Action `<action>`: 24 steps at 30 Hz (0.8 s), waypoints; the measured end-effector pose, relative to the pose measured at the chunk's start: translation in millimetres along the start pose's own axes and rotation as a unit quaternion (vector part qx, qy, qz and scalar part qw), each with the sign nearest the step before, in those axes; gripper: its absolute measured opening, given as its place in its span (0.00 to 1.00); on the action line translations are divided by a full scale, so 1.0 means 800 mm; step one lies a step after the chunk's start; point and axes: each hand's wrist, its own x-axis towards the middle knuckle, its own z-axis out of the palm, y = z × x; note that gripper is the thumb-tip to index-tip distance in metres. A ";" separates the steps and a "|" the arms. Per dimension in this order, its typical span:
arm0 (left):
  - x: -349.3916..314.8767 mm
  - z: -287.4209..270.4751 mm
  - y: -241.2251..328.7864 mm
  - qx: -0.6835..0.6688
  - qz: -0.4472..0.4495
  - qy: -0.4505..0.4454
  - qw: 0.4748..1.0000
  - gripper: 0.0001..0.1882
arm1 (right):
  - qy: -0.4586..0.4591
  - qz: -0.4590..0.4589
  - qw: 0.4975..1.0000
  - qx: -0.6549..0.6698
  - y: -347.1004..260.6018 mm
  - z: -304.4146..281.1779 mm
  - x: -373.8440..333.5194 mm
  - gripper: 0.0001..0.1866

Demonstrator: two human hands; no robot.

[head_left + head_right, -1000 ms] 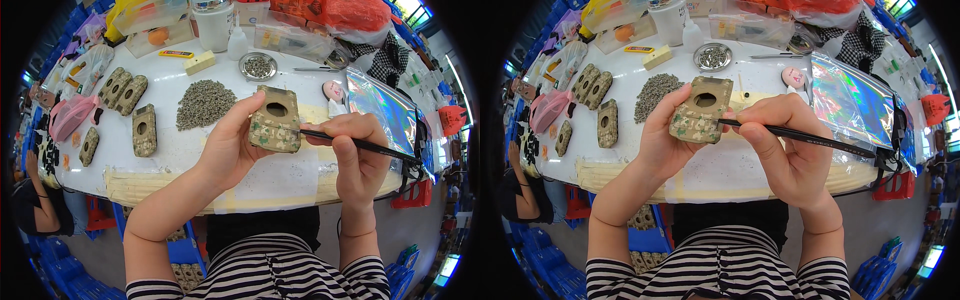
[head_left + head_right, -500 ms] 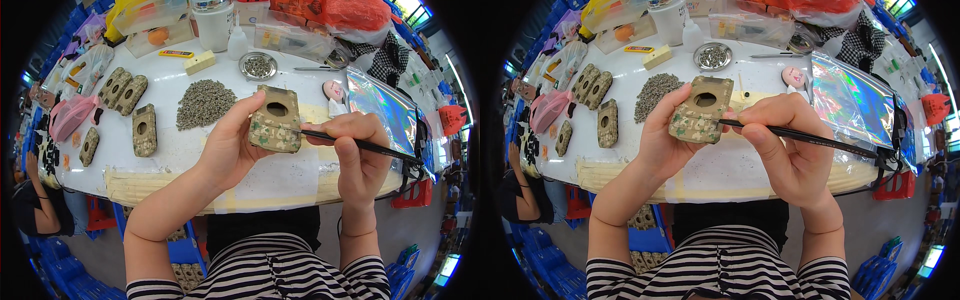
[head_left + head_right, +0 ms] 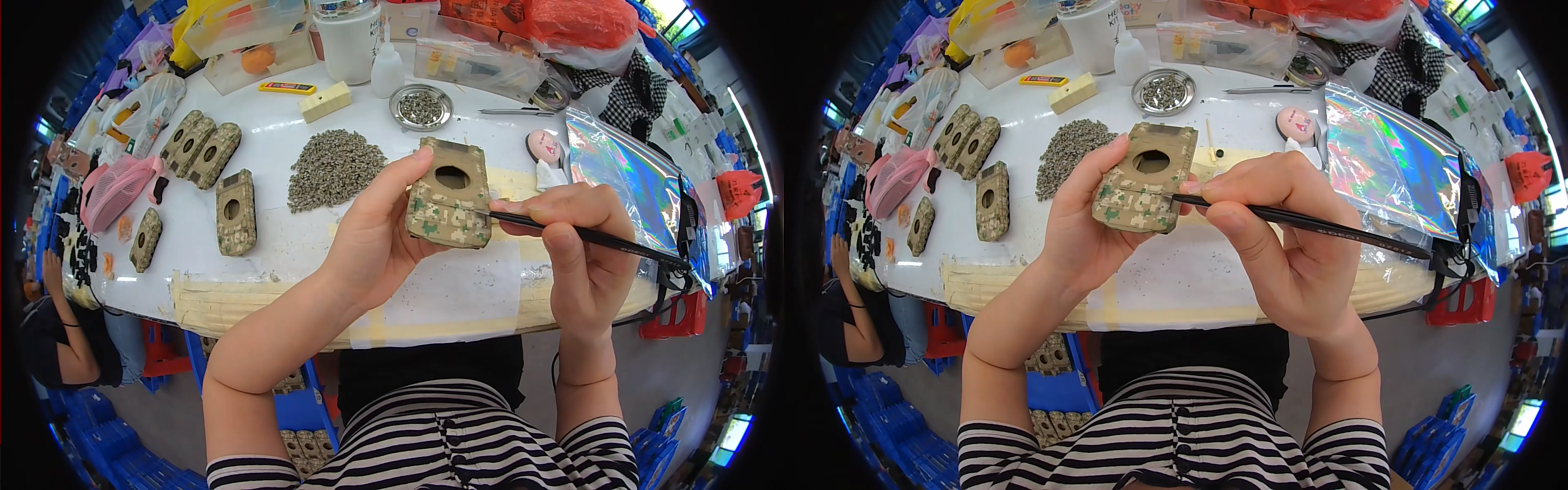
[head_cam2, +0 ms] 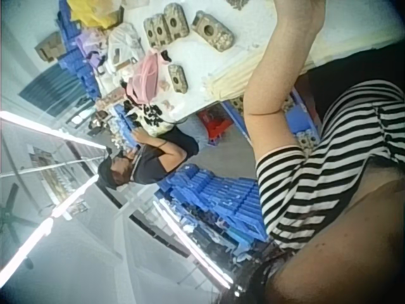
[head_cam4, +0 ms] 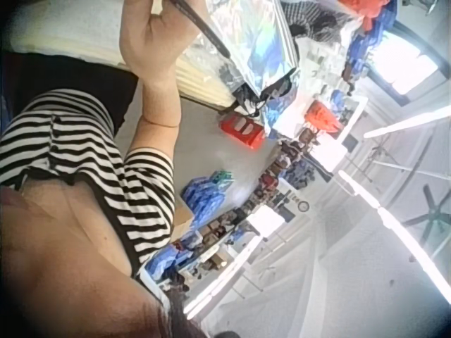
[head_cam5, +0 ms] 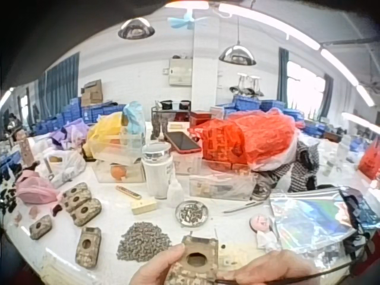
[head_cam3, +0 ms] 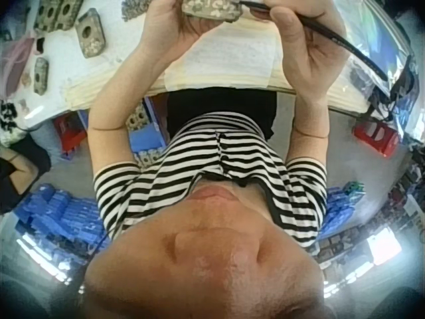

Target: The person uses tweezers to pick up small components and place them onto the upper hull of a camouflage-patterned toy tank, repeating the process with another tank hull.

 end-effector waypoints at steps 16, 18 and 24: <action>0.000 0.000 -0.001 0.004 0.007 0.004 1.000 0.23 | -0.033 -0.032 0.997 -0.060 0.001 -0.002 0.003 0.10; -0.001 0.000 -0.001 0.005 0.008 0.007 1.000 0.23 | -0.034 -0.031 0.997 -0.058 0.001 -0.002 0.004 0.10; -0.001 0.001 0.000 0.006 0.004 0.007 1.000 0.23 | -0.026 -0.035 0.998 -0.044 0.003 0.000 0.004 0.11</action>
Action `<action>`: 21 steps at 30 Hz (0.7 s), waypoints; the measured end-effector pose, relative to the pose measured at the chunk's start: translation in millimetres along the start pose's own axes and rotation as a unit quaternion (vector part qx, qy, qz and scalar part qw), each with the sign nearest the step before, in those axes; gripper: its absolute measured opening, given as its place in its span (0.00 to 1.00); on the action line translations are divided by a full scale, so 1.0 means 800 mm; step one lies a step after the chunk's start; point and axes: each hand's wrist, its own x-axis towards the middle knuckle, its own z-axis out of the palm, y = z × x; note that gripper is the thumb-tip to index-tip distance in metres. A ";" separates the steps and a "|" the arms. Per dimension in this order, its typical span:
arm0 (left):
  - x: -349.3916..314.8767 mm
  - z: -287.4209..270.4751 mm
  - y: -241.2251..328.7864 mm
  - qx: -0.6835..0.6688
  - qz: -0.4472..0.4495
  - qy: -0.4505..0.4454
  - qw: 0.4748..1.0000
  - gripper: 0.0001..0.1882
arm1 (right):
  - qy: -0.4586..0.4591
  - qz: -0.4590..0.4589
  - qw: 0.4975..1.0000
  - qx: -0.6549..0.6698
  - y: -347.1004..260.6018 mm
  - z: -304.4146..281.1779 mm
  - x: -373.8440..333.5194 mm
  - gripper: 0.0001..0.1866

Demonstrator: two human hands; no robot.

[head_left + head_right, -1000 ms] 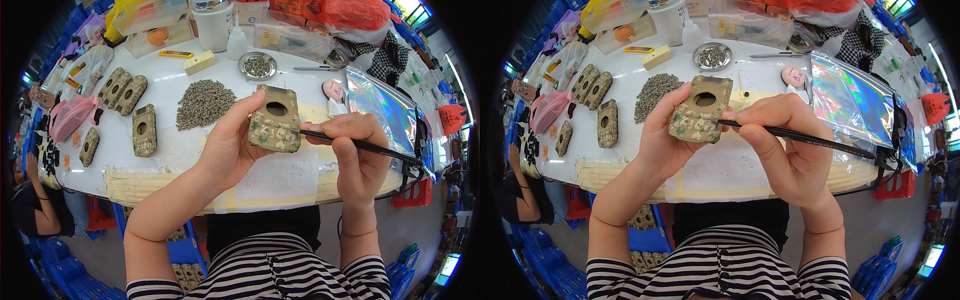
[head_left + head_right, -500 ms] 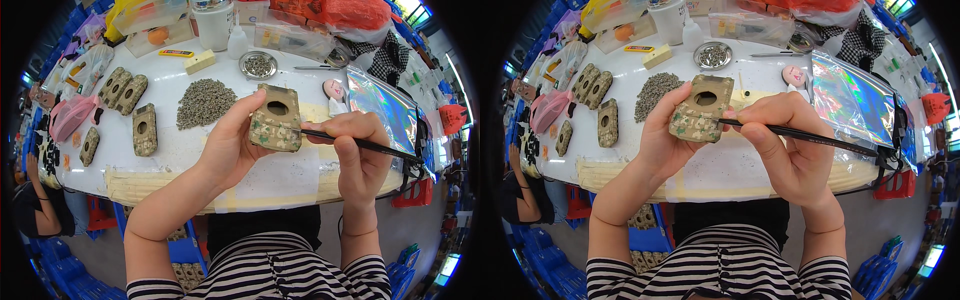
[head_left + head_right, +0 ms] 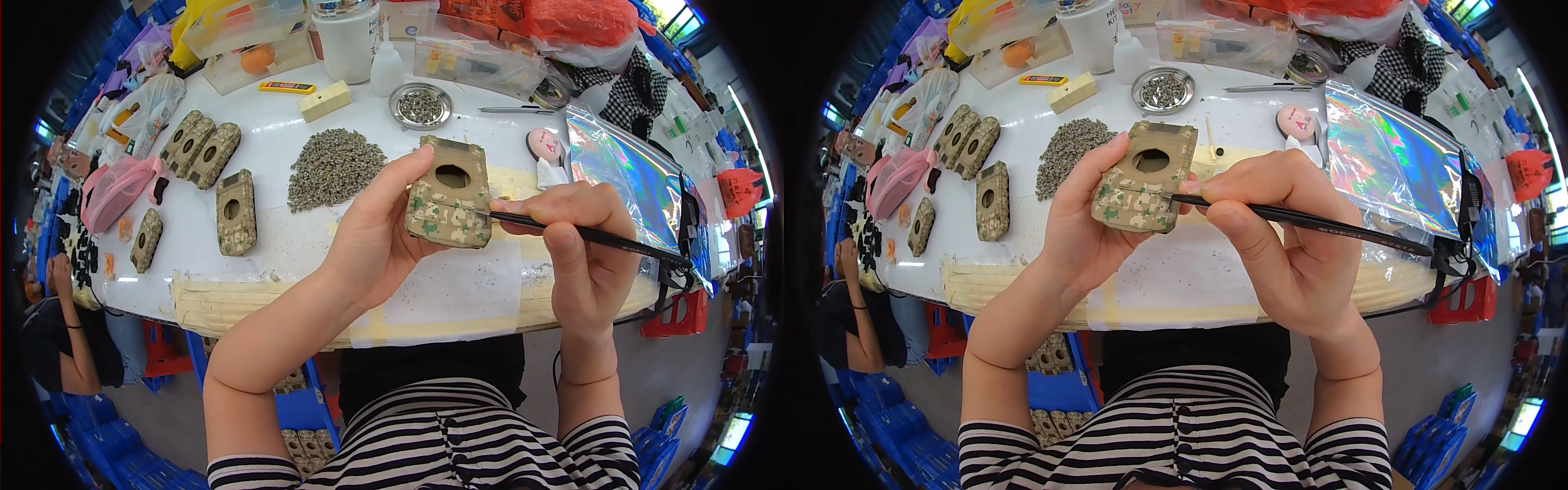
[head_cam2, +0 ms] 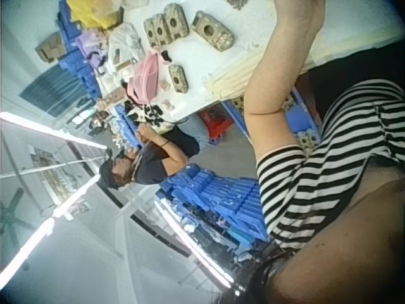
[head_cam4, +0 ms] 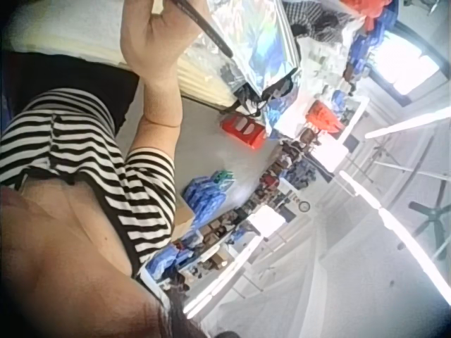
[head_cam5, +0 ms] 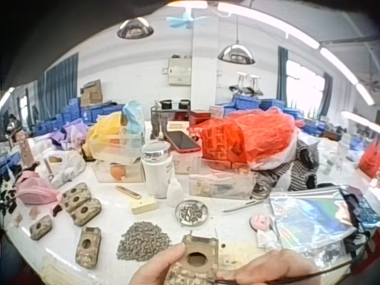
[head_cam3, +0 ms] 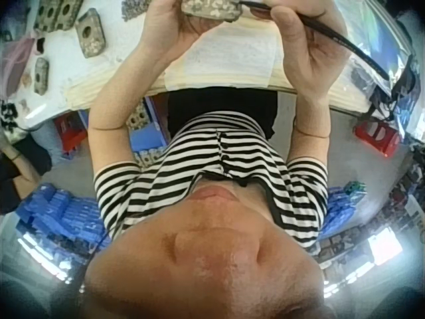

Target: The person uses tweezers to pick up small components and place them onto the upper hull of a camouflage-patterned toy tank, repeating the process with another tank hull.

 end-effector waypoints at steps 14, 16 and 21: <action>0.000 0.000 0.000 0.001 -0.001 -0.002 1.000 0.23 | 0.025 0.032 0.994 0.099 -0.001 0.001 -0.002 0.05; 0.000 0.001 0.000 -0.006 -0.001 0.000 1.000 0.23 | 0.033 0.038 0.990 0.131 -0.001 0.002 -0.002 0.06; 0.000 -0.002 0.002 0.004 -0.002 -0.008 1.000 0.23 | 0.091 -0.035 0.995 -0.008 0.001 -0.013 0.006 0.17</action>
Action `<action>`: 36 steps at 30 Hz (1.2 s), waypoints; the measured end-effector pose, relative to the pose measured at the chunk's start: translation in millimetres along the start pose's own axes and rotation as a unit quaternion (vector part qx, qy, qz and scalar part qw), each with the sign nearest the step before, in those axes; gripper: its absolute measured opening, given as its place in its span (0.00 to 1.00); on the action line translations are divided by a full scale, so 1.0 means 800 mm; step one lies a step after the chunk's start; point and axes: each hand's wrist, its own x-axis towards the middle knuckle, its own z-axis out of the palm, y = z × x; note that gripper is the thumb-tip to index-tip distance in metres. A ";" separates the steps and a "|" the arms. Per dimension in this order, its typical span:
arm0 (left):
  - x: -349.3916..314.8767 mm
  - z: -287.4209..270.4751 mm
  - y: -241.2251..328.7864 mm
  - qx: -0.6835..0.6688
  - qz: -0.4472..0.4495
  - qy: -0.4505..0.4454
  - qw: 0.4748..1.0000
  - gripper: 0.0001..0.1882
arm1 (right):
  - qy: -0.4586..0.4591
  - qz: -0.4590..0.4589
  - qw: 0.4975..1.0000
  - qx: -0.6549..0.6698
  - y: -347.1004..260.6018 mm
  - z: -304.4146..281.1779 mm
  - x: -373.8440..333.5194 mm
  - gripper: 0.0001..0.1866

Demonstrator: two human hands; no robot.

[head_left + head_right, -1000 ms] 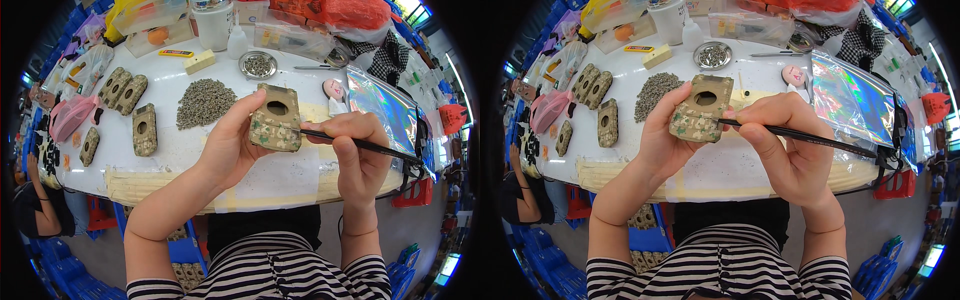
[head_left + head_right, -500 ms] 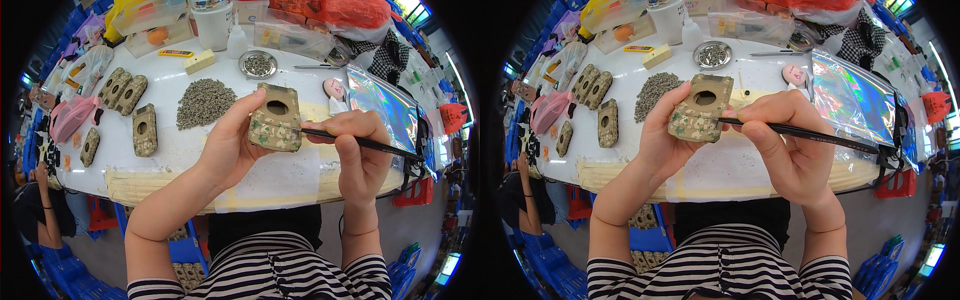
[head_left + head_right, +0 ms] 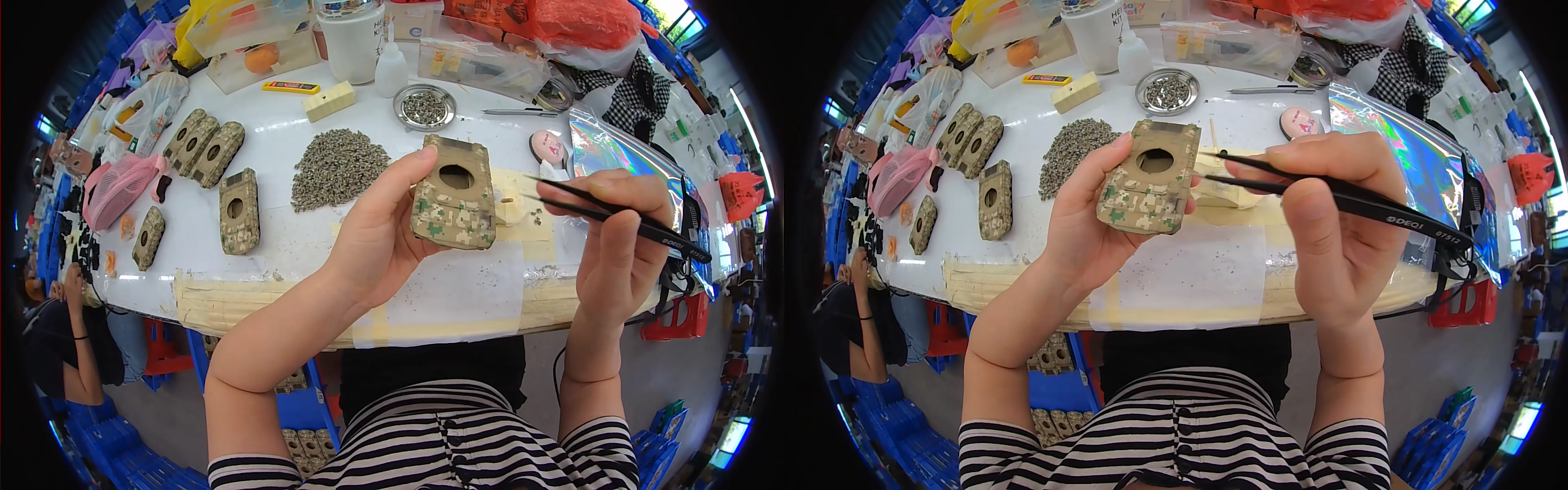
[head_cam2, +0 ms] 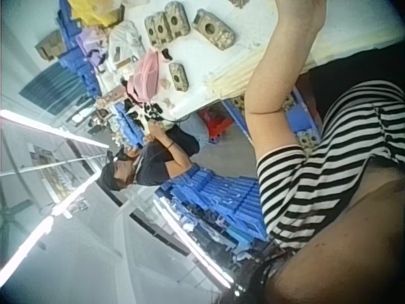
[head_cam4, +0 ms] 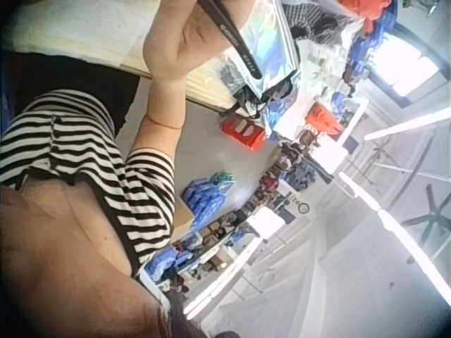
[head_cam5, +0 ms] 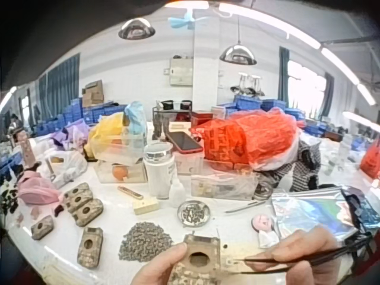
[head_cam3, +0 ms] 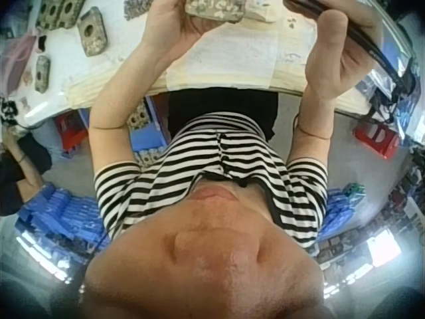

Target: The person uses tweezers to pick up small components and place them onto the upper hull of a camouflage-patterned toy tank, repeating the process with another tank hull.

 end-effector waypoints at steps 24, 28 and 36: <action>-0.083 -0.059 0.058 0.163 0.211 0.024 0.963 0.22 | 0.150 -0.082 0.976 -0.132 0.073 -0.023 0.002 0.11; -0.155 -0.131 0.101 0.239 0.315 0.257 0.882 0.19 | 0.134 -0.096 0.978 -0.126 0.072 -0.019 0.000 0.11; -0.190 -0.216 0.115 0.386 0.220 0.472 0.761 0.26 | 0.103 -0.095 0.984 -0.110 0.077 -0.013 -0.004 0.10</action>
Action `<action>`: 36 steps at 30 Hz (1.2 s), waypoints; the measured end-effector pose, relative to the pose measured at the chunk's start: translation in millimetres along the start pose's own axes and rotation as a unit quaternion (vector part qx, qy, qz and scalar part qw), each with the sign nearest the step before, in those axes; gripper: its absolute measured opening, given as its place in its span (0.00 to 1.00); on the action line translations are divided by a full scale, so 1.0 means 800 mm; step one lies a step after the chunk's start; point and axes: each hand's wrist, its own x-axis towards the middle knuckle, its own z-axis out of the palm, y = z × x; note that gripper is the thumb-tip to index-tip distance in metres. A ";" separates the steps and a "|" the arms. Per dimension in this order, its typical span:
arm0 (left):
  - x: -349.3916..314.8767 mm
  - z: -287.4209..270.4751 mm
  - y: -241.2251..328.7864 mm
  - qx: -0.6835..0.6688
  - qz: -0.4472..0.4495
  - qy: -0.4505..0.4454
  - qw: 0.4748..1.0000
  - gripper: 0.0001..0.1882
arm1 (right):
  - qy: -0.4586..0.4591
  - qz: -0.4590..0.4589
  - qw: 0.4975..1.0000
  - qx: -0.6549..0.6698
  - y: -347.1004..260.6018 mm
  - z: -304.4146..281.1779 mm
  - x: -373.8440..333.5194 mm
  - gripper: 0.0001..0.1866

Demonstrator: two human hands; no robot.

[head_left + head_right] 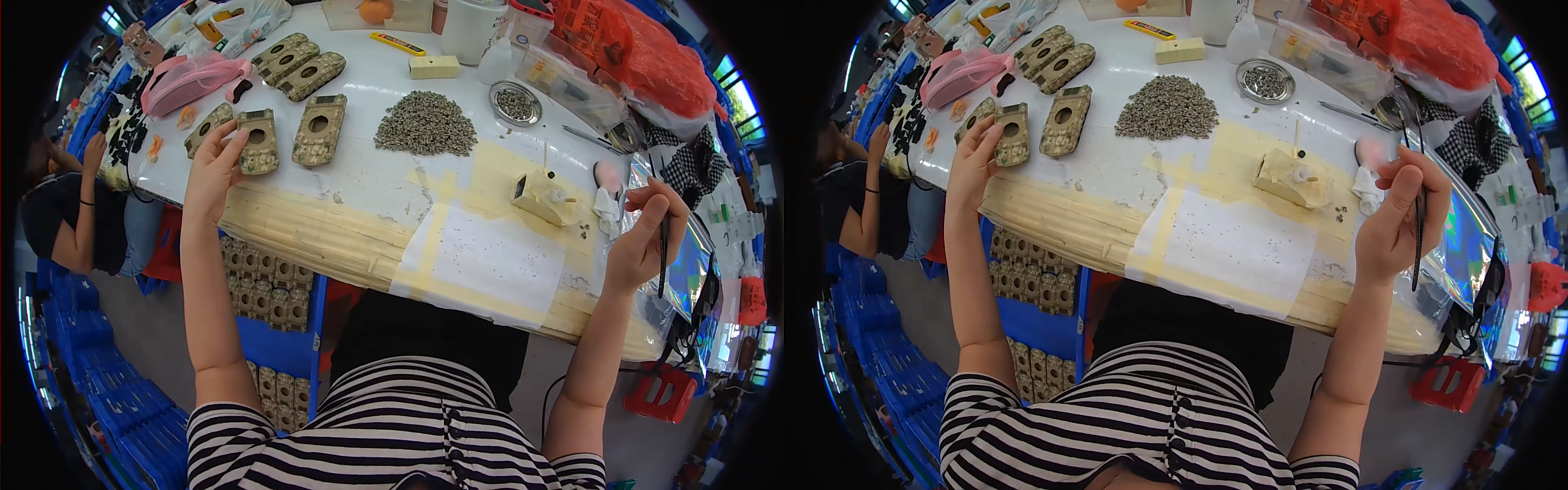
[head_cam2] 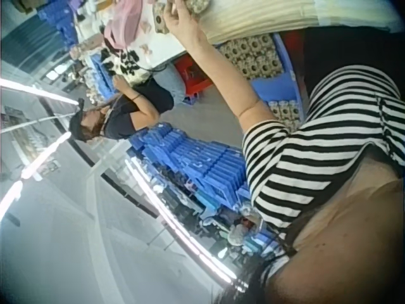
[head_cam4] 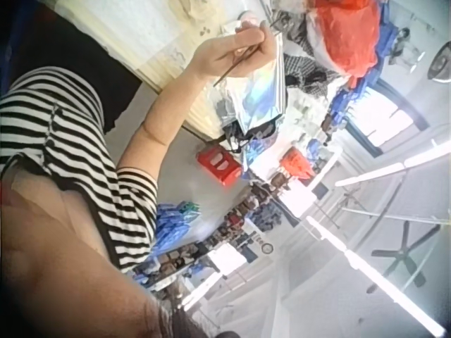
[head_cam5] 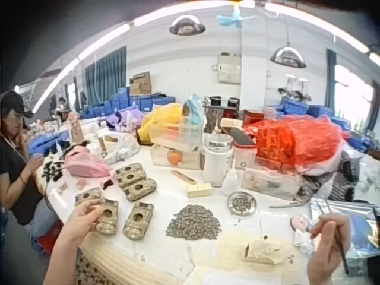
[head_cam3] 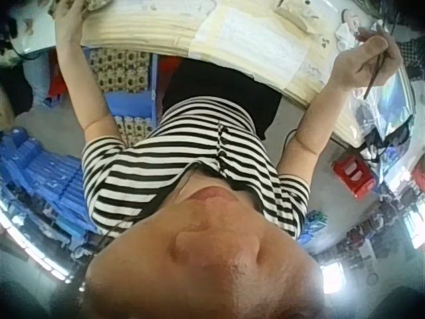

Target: The person uses tweezers to pick up small components and place them onto the upper hull of a camouflage-patterned toy tank, repeating the process with another tank hull.

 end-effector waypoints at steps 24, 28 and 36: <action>-0.060 0.119 0.028 0.585 0.301 0.083 0.749 0.23 | -0.003 -0.038 0.998 -0.047 -0.011 -0.001 0.002 0.13; -0.090 0.111 0.051 0.539 0.214 0.043 0.814 0.20 | -0.015 -0.054 0.996 -0.073 -0.004 -0.009 0.000 0.16; -0.095 0.094 0.064 0.493 0.179 -0.009 0.852 0.22 | -0.028 -0.051 0.995 -0.080 -0.003 -0.010 -0.001 0.16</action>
